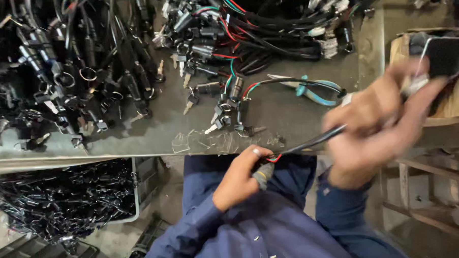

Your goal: The person repeatedly strips the outer insulation from black wires using pliers, then places the processed wires on a metal table. The person handles multiple wires one at a time, stripping and discarding the insulation while working at a cluttered workbench.

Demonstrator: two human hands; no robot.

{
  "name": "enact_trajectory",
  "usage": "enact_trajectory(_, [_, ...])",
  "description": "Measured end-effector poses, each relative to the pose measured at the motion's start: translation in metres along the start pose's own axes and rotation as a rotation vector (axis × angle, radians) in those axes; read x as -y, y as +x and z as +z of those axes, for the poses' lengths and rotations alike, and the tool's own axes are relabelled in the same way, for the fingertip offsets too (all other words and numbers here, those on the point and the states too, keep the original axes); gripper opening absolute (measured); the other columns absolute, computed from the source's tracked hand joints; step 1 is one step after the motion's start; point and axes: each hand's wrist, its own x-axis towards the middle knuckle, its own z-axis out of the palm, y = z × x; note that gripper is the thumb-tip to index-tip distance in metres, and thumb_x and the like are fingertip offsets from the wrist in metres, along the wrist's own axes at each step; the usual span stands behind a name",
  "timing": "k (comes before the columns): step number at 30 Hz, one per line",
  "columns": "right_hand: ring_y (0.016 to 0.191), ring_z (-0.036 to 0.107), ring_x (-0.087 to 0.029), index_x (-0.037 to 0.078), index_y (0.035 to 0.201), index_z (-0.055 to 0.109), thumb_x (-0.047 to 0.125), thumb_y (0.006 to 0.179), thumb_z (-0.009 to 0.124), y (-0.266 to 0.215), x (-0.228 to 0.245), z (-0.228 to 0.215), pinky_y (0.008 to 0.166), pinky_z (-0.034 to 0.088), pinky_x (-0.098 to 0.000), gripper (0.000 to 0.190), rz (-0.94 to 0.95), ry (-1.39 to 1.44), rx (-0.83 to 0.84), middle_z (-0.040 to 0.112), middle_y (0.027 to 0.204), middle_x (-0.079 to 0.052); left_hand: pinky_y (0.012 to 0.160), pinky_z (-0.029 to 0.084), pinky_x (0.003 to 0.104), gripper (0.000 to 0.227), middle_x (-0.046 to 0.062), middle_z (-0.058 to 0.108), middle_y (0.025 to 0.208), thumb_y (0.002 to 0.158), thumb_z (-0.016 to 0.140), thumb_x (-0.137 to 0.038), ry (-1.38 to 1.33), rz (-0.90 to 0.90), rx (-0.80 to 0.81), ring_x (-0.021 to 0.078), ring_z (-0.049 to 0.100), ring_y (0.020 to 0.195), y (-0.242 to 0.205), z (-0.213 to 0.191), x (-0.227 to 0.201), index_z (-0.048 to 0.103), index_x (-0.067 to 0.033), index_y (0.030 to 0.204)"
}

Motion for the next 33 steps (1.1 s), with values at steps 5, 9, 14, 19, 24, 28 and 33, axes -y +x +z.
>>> enact_trajectory(5, [0.063,0.036,-0.006,0.011,0.1,0.061,0.044,0.112,0.054,-0.032,-0.001,-0.07,0.063,0.034,-0.025,0.036,0.307,0.287,0.566,0.045,0.069,0.007,0.107,0.048,0.042,0.038,0.017,0.057,0.128,0.087,0.073,-0.013,0.034,0.202,0.148,0.038,0.057,0.123,-0.001,-0.003,-0.019,0.06,-0.006,0.122])
enact_trajectory(9, [0.063,0.042,-0.004,0.014,0.091,0.054,0.034,0.117,0.046,-0.033,0.023,-0.139,0.065,0.039,-0.0229,0.033,0.075,0.323,0.229,0.045,0.069,0.008,0.114,0.045,0.048,0.044,0.013,0.06,0.134,0.081,0.075,-0.017,0.114,0.418,0.151,0.0381,0.055,0.132,0.005,0.001,-0.03,0.06,-0.009,0.122])
enact_trajectory(14, [0.061,0.043,-0.002,0.017,0.096,0.056,0.033,0.111,0.055,-0.014,0.038,-0.118,0.065,0.035,-0.0218,0.022,-0.145,0.078,0.219,0.046,0.071,0.01,0.101,0.049,0.044,0.031,0.014,0.064,0.124,0.09,0.068,-0.017,0.199,0.211,0.125,0.0373,0.061,0.119,-0.007,0.008,-0.013,0.061,-0.0081,0.119])
enact_trajectory(19, [0.067,0.045,-0.009,0.014,0.094,0.055,0.04,0.11,0.054,-0.017,-0.008,-0.047,0.065,0.04,-0.0258,0.031,0.184,0.565,0.112,0.052,0.079,0.006,0.085,0.054,0.034,0.026,0.013,0.066,0.102,0.095,0.061,-0.012,-0.02,-0.057,0.026,0.0293,0.069,0.092,-0.026,0.015,0.011,0.063,-0.004,0.12])
enact_trajectory(24, [0.084,0.05,-0.015,0.013,0.094,0.06,0.043,0.108,0.061,-0.033,-0.029,-0.077,0.086,0.039,-0.0346,0.032,0.365,0.344,0.296,0.059,0.082,0.0,0.08,0.052,0.032,0.02,0.012,0.065,0.094,0.098,0.059,-0.013,-0.042,-0.082,0.0,0.0231,0.064,0.086,-0.028,0.011,0.023,0.062,-0.0028,0.115])
enact_trajectory(28, [0.094,0.052,-0.018,0.012,0.097,0.063,0.038,0.105,0.064,-0.03,-0.018,-0.114,0.094,0.041,-0.0395,0.027,0.327,0.046,0.56,0.058,0.091,-0.002,0.077,0.051,0.03,0.018,0.006,0.062,0.084,0.103,0.057,-0.019,-0.141,-0.251,-0.044,0.0135,0.057,0.081,-0.025,0.009,0.035,0.062,-0.0028,0.11])
enact_trajectory(33, [0.105,0.052,-0.022,0.011,0.097,0.06,0.032,0.106,0.068,-0.035,-0.014,-0.108,0.103,0.042,-0.0408,0.024,0.296,-0.258,0.566,0.058,0.1,-0.007,0.07,0.047,0.03,0.018,0.003,0.057,0.083,0.105,0.055,-0.021,-0.335,-0.336,-0.021,0.0117,0.05,0.078,-0.02,0.012,0.035,0.061,-0.0032,0.107])
